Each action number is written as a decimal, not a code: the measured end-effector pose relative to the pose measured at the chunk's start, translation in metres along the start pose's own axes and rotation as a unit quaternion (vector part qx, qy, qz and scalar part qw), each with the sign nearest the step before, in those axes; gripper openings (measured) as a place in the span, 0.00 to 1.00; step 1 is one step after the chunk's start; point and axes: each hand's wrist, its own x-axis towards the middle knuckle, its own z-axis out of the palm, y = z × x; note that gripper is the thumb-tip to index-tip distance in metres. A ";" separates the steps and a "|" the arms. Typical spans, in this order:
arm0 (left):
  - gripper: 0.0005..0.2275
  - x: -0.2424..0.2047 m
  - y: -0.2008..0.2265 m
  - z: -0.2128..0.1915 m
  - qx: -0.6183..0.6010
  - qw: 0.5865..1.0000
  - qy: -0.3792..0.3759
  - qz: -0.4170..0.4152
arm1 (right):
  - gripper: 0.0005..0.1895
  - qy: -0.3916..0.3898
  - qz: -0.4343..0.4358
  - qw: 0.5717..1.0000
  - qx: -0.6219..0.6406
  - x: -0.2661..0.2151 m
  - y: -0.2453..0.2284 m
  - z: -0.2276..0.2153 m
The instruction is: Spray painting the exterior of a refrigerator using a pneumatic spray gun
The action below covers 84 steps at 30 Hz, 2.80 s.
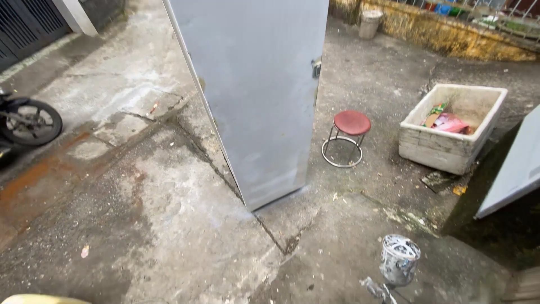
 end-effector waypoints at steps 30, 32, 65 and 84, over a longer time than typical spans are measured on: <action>0.16 -0.046 -0.115 -0.013 -0.020 0.992 -0.125 -0.013 | 0.30 -0.033 0.124 0.986 -0.107 -0.146 -0.092 -0.092; 0.15 -0.046 -0.118 -0.017 0.007 0.992 -0.129 -0.011 | 0.29 -0.035 0.127 0.986 -0.101 -0.145 -0.094 -0.091; 0.17 -0.007 -0.101 -0.005 0.082 0.986 0.057 -0.130 | 0.19 -0.202 -0.115 0.969 0.080 0.075 -0.247 -0.058; 0.11 -0.053 0.166 0.039 -0.001 0.998 -0.016 -0.056 | 0.16 -0.266 -0.052 0.943 0.193 0.272 -0.269 0.018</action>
